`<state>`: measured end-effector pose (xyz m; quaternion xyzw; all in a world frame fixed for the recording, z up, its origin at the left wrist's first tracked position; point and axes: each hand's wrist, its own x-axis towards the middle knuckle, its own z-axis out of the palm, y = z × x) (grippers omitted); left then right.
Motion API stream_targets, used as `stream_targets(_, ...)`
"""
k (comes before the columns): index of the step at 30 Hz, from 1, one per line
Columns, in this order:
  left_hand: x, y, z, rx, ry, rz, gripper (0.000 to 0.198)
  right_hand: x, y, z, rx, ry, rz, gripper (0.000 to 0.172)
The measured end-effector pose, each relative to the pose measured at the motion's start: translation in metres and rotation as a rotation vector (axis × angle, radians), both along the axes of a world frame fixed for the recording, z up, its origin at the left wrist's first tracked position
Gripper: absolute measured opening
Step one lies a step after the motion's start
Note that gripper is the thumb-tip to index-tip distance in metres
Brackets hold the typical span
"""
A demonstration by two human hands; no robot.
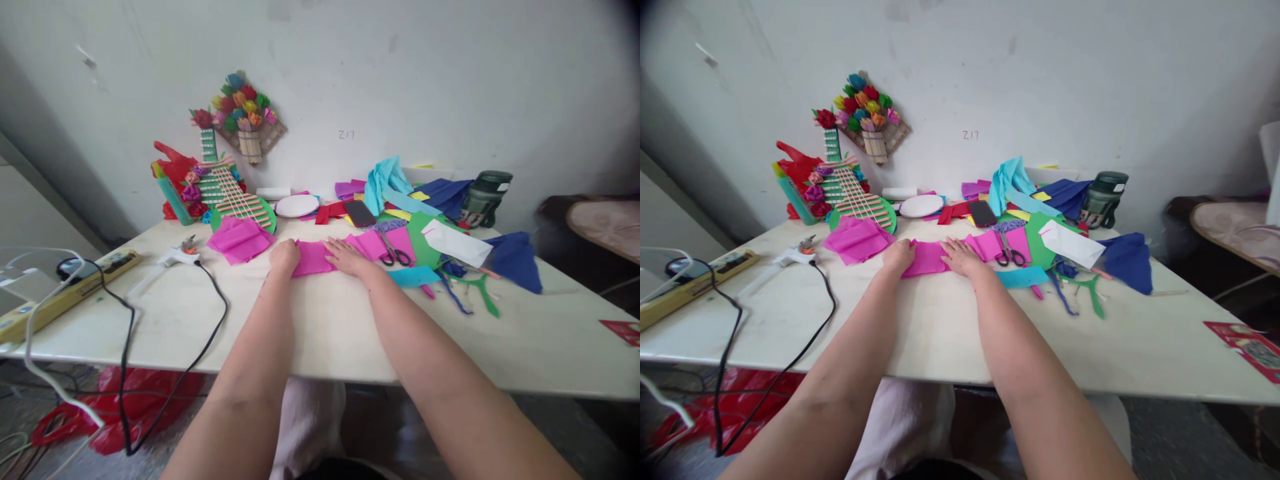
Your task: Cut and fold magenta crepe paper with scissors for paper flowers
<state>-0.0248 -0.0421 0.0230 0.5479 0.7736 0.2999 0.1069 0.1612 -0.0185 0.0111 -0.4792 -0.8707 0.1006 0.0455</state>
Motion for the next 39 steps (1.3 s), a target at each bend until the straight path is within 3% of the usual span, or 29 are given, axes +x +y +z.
stream_targets(10, 0.0, 0.0, 0.0, 0.005, 0.006, -0.009, 0.011, -0.003, 0.004, -0.003, -0.025, -0.012, -0.004, 0.057)
stream_targets(18, 0.001, -0.001, 0.001, -0.03, 0.116, -0.03, 0.019, -0.006, 0.006, 0.003, 0.082, 0.214, -0.047, 0.055)
stream_targets(23, 0.004, -0.005, 0.005, -0.13, 0.286, -0.042, 0.032, -0.031, -0.007, 0.006, 0.233, 0.42, 0.14, 0.052)
stream_targets(27, 0.003, -0.005, 0.008, -0.174, 0.345, -0.064, 0.031, -0.064, -0.028, 0.004, 0.068, 0.544, 0.199, 0.057)
stream_targets(32, 0.001, -0.002, 0.009, -0.23, 0.359, -0.059, 0.031, -0.075, -0.048, 0.004, -0.172, 0.451, 0.055, 0.071)
stream_targets(39, 0.002, -0.005, 0.005, -0.161, 0.367, -0.06, 0.034, -0.059, -0.044, 0.006, -0.121, 0.208, 0.017, 0.061)
